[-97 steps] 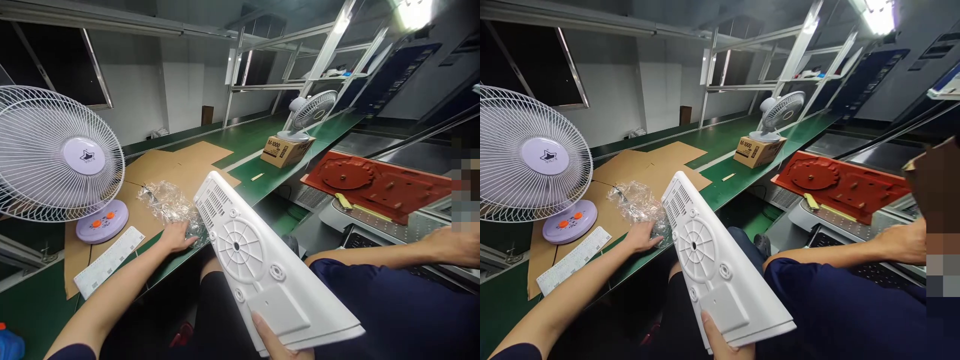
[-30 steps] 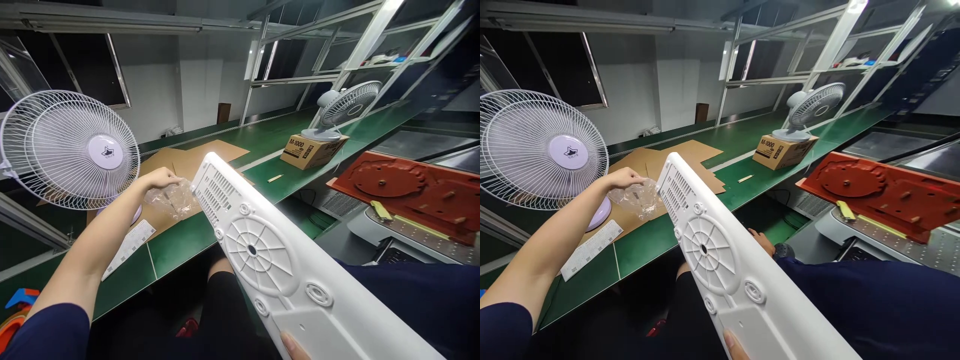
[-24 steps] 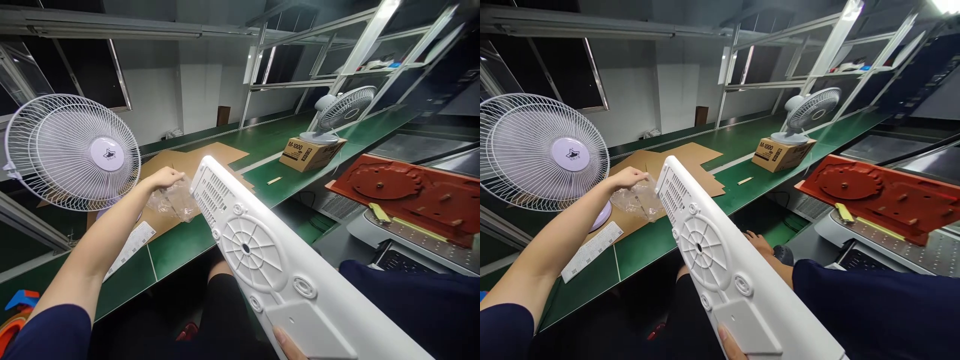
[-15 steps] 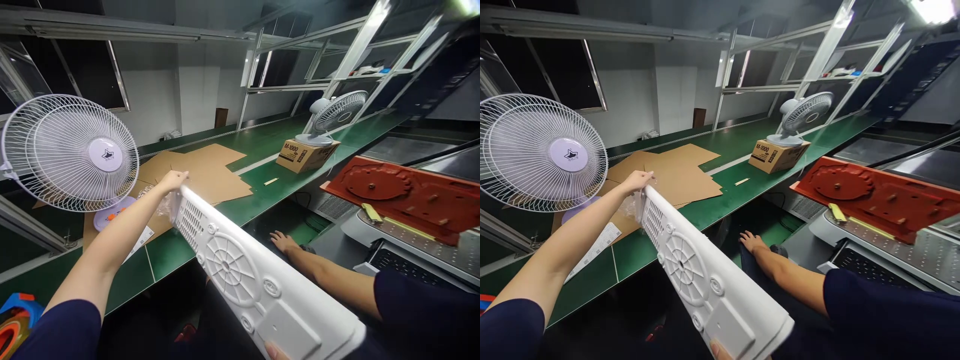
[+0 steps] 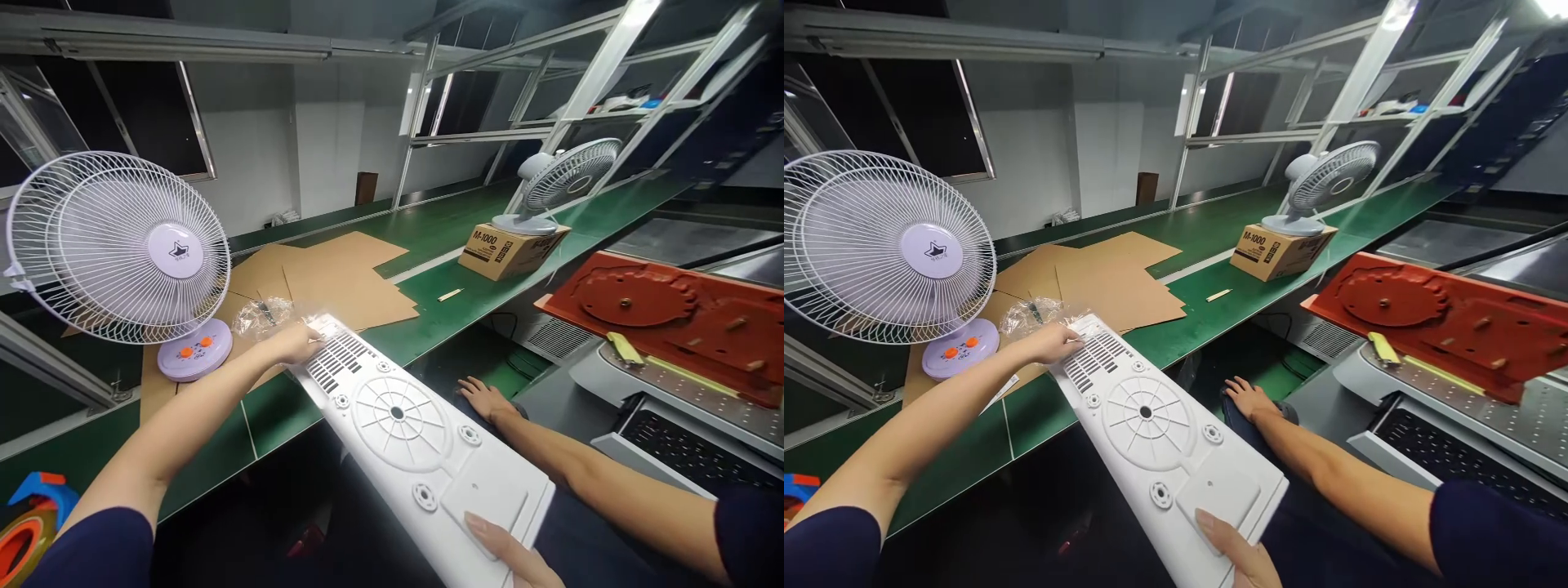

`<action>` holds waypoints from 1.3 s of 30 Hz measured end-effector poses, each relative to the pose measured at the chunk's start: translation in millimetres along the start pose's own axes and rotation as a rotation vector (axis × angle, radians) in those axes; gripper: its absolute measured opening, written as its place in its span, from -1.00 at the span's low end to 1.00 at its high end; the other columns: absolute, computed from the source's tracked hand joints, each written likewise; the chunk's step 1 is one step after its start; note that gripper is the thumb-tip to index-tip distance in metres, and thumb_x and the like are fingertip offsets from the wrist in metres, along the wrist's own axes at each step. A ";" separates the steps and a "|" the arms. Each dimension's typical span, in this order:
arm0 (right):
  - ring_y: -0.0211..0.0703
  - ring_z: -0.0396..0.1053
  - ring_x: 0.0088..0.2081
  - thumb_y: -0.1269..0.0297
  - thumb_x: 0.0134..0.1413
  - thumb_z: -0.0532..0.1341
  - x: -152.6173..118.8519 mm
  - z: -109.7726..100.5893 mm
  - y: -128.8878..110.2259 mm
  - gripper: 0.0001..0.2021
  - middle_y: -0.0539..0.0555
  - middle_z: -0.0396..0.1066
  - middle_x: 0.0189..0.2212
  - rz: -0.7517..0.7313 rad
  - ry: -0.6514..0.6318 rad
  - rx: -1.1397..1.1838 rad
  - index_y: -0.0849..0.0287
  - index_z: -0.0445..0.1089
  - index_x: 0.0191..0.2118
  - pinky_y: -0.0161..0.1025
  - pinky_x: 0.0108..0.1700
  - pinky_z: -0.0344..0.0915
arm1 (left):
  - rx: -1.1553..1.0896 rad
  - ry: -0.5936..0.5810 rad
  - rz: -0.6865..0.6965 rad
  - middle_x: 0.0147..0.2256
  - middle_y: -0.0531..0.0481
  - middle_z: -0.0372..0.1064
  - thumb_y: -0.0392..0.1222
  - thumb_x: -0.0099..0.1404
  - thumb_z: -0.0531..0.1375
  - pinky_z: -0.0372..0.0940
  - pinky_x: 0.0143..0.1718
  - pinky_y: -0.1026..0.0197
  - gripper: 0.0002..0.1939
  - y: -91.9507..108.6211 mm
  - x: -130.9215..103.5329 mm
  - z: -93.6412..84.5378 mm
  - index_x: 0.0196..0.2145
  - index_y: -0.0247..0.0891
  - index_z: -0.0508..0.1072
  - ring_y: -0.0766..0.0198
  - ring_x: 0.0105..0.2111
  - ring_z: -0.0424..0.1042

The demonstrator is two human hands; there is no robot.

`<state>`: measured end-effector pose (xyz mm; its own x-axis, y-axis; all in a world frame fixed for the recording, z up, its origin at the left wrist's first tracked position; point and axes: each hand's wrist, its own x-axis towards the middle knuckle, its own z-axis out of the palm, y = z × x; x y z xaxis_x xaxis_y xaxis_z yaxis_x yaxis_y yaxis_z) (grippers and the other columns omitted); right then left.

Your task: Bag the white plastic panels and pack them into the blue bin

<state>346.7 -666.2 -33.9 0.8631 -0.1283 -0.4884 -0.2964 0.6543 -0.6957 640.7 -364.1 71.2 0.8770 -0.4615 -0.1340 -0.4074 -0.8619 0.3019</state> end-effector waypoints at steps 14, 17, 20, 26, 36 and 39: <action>0.43 0.58 0.14 0.19 0.02 0.52 3.8 1.6 -20.9 0.02 0.24 0.48 0.30 -0.035 0.183 0.103 -0.01 0.15 0.57 0.34 0.25 0.51 | 0.033 0.052 -0.004 -0.01 -0.08 0.67 -0.04 0.54 0.11 0.41 -0.03 0.13 -0.66 -11.3 -9.4 22.2 0.02 -0.06 0.68 0.01 -0.05 0.59; 0.43 0.55 0.18 0.19 0.02 0.50 0.9 8.9 -26.3 0.01 0.25 0.46 0.32 -0.061 0.217 0.140 0.00 0.13 0.58 0.32 0.27 0.49 | 0.033 0.141 -0.074 0.04 -0.13 0.65 -0.09 0.57 0.06 0.41 0.02 0.09 -0.61 -28.7 -0.8 30.3 0.12 -0.10 0.63 -0.04 0.01 0.59; 0.44 0.53 0.22 0.20 0.04 0.47 3.2 11.1 -27.3 0.00 0.26 0.43 0.34 -0.058 0.202 0.153 0.01 0.13 0.58 0.33 0.28 0.48 | 0.034 0.224 -0.139 0.06 -0.15 0.64 -0.11 0.58 0.03 0.43 0.03 0.05 -0.60 -40.9 8.1 37.7 0.16 -0.10 0.59 -0.07 0.03 0.59; 0.55 0.51 0.22 0.12 0.05 0.47 6.8 0.3 -24.9 0.01 0.32 0.40 0.35 -0.027 0.157 0.134 0.04 0.11 0.59 0.47 0.23 0.48 | 0.041 0.332 -0.147 0.05 -0.22 0.64 -0.08 0.63 -0.03 0.44 0.07 -0.04 -0.55 -41.0 9.9 41.1 0.25 -0.19 0.51 -0.12 0.03 0.60; 0.44 0.44 0.31 0.24 -0.16 0.61 21.4 51.5 30.3 0.14 0.26 0.45 0.33 -0.158 0.052 0.116 0.08 0.17 0.56 0.32 0.38 0.38 | 0.066 0.278 0.095 0.00 -0.11 0.67 -0.17 0.54 0.12 0.45 0.00 0.07 -0.68 58.2 16.3 46.0 0.10 -0.11 0.61 -0.02 -0.02 0.64; 0.46 0.46 0.29 0.20 -0.18 0.64 32.7 60.4 44.7 0.14 0.29 0.49 0.28 -0.142 -0.006 0.107 0.15 0.22 0.54 0.34 0.37 0.40 | 0.100 0.229 0.189 -0.13 -0.10 0.69 -0.17 0.52 0.12 0.43 -0.15 0.11 -0.74 88.8 3.4 46.2 -0.05 -0.13 0.63 0.00 -0.14 0.65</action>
<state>386.4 -596.1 -49.1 0.8957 -0.2207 -0.3860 -0.1267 0.7055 -0.6973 595.7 -451.9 53.9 0.8132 -0.5659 0.1357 -0.5819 -0.7869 0.2057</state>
